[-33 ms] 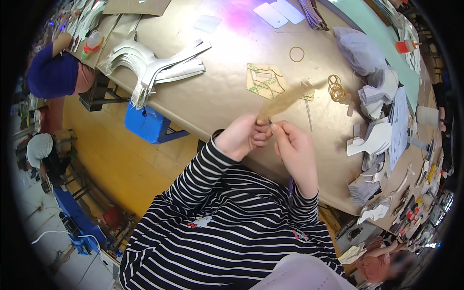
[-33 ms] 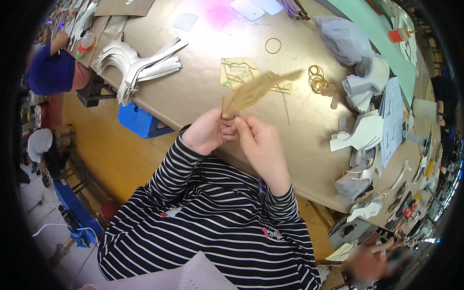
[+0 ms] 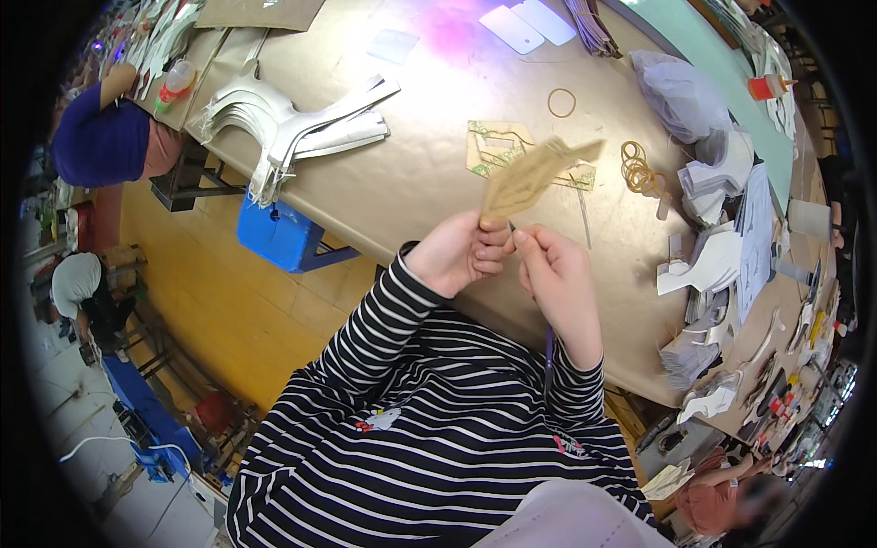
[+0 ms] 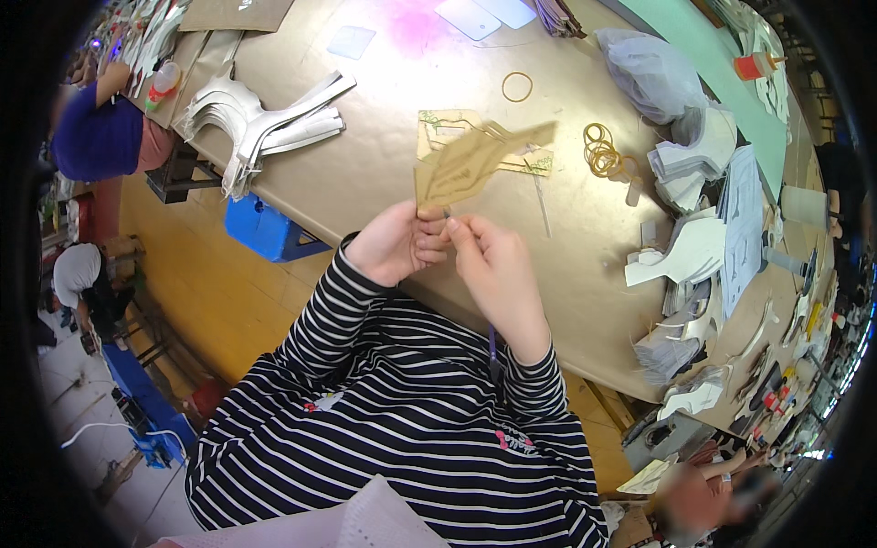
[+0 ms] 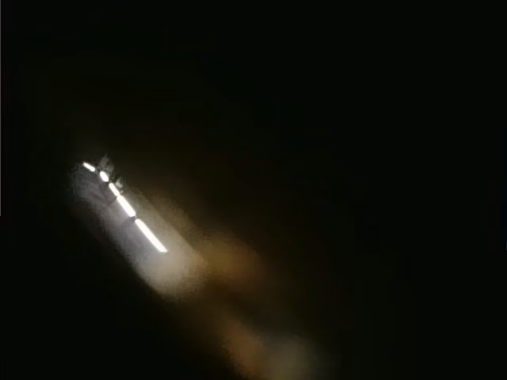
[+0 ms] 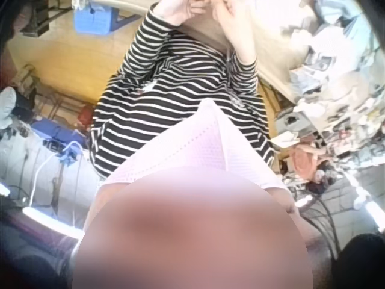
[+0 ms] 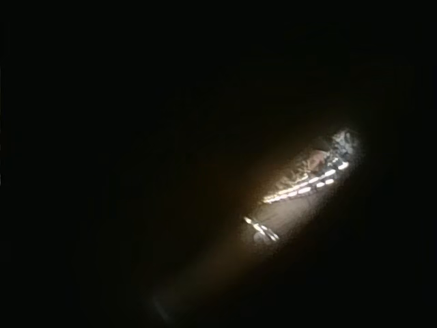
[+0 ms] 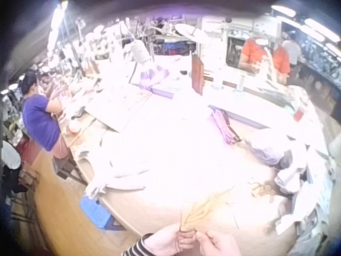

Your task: The person picks up a cardboard template and uses a purple pen to mark lines on it. They rotate the template and continue marking along its edges and interior lines, then place it back on the table.

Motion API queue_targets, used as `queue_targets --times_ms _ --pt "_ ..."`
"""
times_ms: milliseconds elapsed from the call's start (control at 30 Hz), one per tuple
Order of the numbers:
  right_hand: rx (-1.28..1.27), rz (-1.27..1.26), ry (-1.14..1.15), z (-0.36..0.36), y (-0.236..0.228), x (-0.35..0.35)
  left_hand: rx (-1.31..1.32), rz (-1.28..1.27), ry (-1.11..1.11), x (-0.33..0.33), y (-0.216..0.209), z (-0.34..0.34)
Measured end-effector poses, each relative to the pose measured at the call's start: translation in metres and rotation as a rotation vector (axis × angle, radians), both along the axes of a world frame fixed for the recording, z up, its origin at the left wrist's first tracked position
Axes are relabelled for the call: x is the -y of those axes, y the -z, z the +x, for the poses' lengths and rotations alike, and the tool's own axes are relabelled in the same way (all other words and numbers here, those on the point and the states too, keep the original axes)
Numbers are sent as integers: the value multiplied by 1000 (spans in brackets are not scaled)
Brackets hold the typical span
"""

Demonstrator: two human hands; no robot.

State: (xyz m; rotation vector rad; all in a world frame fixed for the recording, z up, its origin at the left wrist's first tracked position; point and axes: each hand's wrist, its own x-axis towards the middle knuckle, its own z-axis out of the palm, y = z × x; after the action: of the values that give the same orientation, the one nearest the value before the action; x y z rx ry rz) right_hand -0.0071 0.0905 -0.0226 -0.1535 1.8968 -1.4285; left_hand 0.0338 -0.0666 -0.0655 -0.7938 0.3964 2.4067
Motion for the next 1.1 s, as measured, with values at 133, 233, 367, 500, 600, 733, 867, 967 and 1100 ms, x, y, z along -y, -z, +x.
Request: queue_targets --times_ms 133,233,367,500,600,733,867,967,1100 --pt "160 -118 99 -5 15 0 103 389 -75 19 33 3" --pt "163 -126 148 -2 19 2 127 453 -74 22 39 9" --pt "-77 -62 182 -2 15 2 111 437 -16 21 33 14" --pt "-390 -49 225 -10 12 -1 38 315 137 21 25 18" --pt "-392 71 203 -18 8 -7 -62 129 233 22 17 21" --pt "-27 -8 362 -23 5 -12 -196 -248 -62 11 9 17" --pt "21 -115 552 -19 10 -11 -240 -702 -347 -14 4 5" --pt "34 -158 567 -14 11 -13 -339 -763 -399 -31 3 -2" --pt "16 -218 587 -13 -7 -36 -379 -877 -469 -27 -1 -10"
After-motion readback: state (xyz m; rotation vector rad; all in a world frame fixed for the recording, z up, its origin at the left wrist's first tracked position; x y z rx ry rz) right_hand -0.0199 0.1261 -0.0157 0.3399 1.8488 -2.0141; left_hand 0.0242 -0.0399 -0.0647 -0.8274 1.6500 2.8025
